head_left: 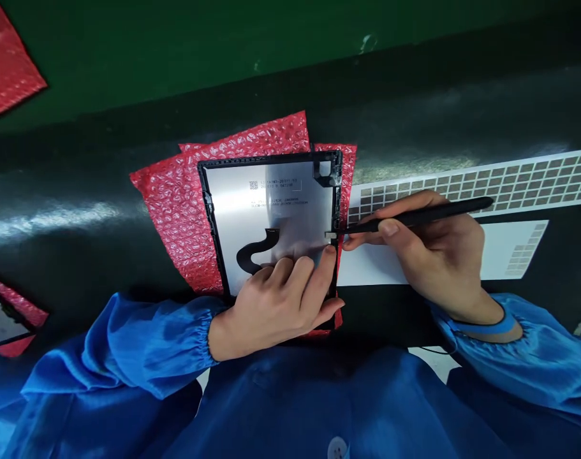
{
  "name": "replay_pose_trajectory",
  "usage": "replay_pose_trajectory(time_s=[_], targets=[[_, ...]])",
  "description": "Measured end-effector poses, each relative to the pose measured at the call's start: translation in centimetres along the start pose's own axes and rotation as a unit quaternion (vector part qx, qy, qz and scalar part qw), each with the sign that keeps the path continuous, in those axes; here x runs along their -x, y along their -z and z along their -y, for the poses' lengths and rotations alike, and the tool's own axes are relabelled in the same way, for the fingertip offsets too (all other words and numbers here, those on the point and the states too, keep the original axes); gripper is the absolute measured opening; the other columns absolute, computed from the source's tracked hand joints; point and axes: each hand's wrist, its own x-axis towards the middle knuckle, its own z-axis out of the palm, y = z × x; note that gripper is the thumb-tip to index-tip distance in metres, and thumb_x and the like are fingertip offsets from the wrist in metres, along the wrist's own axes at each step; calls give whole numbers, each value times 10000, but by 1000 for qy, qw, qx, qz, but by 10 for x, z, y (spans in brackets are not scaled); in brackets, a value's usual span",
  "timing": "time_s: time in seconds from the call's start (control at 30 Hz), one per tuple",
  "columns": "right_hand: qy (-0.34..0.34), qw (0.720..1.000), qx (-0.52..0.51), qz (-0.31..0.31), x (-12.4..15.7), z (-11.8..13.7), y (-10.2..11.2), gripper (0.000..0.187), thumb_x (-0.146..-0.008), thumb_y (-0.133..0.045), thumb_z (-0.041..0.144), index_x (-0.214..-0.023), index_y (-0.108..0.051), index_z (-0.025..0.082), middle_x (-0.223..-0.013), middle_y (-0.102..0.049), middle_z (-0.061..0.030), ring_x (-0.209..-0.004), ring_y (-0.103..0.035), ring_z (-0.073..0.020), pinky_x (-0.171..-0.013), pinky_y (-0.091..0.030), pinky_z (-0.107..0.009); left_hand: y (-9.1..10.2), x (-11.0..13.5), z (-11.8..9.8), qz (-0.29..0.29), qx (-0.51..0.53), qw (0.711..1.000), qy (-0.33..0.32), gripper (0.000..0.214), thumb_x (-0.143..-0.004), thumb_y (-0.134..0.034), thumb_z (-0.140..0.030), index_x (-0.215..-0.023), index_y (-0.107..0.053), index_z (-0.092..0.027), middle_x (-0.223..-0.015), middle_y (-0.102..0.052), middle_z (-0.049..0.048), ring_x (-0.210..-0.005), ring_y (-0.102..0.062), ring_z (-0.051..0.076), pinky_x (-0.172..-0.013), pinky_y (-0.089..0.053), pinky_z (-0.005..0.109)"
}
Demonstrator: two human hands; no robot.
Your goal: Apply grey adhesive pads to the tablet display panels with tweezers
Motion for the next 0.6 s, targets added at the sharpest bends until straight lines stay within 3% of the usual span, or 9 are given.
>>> replay_pose_trajectory(time_s=[0.17, 0.33, 0.6], targets=[[17, 1000, -15, 16, -1, 0, 0, 156, -980, -903, 340, -1083, -808, 272, -905, -869, -3, -840, -887, -226, -845, -772, -384, -1, 0, 0, -3, -4, 1000, 1, 587, -1130, -627, -528, -1382, -747, -12, -907, -741, 71, -675, -710, 184, -510, -553, 330], [27, 999, -17, 13, 2, -3, 0, 90, -1050, -803, 219, -1113, -806, 283, -936, -886, 6, -871, -889, -206, -808, -765, -343, 0, -1, 0, 4, -4, 1000, 2, 589, -1132, -621, -528, -1374, -751, -8, -938, -773, 77, -695, -744, 186, -504, -556, 329], [25, 999, -15, 19, 1, -5, 0, 101, -1031, -833, 243, -1121, -800, 276, -922, -885, -5, -859, -890, -213, -794, -766, -343, 2, -2, 0, 18, -4, 1000, 3, 597, -1123, -635, -544, -1369, -755, -13, -998, -797, 103, -727, -776, 198, -507, -582, 332]])
